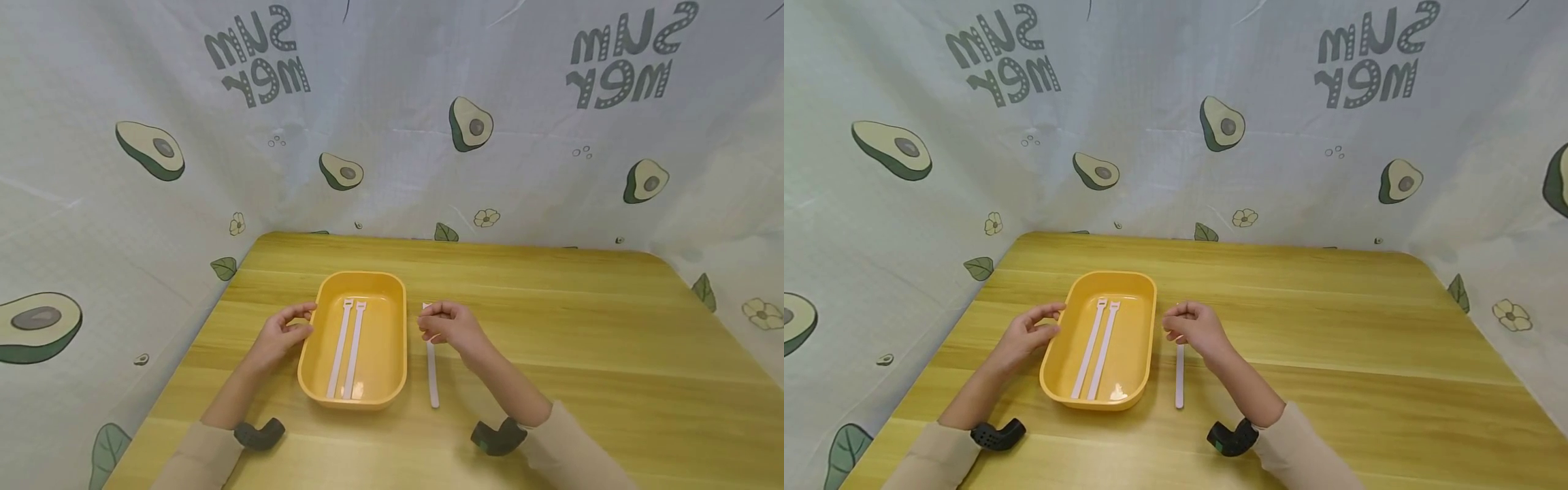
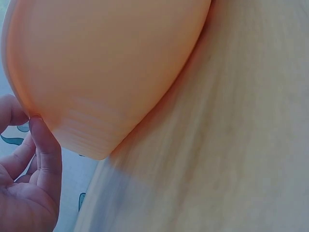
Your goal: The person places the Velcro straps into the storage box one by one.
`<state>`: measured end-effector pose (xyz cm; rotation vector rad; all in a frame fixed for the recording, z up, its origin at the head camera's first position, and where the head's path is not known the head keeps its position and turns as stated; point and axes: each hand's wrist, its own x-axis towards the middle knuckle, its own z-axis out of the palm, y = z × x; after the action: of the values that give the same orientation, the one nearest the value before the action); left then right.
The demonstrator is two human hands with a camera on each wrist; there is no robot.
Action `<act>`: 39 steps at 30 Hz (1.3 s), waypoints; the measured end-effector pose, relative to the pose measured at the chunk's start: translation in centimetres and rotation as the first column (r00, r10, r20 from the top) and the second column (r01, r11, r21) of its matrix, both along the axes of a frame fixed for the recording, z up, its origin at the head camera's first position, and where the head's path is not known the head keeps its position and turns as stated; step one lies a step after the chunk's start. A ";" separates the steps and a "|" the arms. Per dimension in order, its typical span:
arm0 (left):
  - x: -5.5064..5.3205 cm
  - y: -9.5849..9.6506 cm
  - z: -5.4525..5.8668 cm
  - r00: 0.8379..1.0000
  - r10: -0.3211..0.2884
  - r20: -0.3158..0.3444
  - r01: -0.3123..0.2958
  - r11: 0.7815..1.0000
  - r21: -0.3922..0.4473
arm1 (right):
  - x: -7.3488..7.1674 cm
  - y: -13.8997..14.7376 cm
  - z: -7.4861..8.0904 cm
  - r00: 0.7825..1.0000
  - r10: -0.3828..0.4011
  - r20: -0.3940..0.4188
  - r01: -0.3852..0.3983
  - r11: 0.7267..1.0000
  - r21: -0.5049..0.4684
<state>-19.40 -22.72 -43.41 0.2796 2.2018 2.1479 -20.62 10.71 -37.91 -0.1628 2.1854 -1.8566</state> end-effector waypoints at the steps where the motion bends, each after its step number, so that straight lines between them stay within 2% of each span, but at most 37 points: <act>1: 0.0 0.0 0.0 1.000 0.000 -0.001 0.000 1.000 0.001 | -0.1 0.2 -0.2 1.000 -0.001 -0.002 0.001 1.000 0.004; 13: -0.1 -0.1 0.0 1.000 0.003 -0.006 -0.003 1.000 -0.010 | -0.8 1.3 -2.1 0.998 -0.061 0.022 0.059 0.996 0.064; 18: -0.1 -0.2 0.0 1.000 0.001 -0.003 -0.001 1.000 -0.013 | -1.0 1.5 -3.1 0.997 -0.072 0.027 0.070 0.996 0.057; 23: -0.1 -0.2 -0.1 1.000 0.008 0.009 -0.008 1.000 -0.010 | -1.2 1.3 -4.1 0.996 -0.093 0.006 0.092 0.991 0.094; 26: 0.0 -0.1 0.0 1.000 0.010 0.018 -0.010 1.000 -0.006 | -1.3 1.1 -4.5 0.991 -0.125 -0.040 0.131 0.973 0.188; 31: 0.0 0.0 0.1 1.000 0.011 0.018 -0.011 1.000 -0.006 | -1.1 0.7 -4.8 0.982 -0.145 -0.123 0.181 0.916 0.359; 35: 0.0 0.0 0.0 1.000 0.018 0.019 -0.018 1.000 -0.009 | -0.9 0.4 -4.7 0.976 -0.123 -0.181 0.191 0.882 0.430; 39: 0.0 0.0 0.1 1.000 0.019 0.018 -0.019 1.000 -0.010 | -0.7 -0.1 -4.6 0.972 -0.109 -0.209 0.197 0.862 0.466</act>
<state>-19.40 -22.69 -43.36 0.2396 2.2136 2.1400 -21.30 10.65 -42.56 -0.0515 2.7851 -1.3378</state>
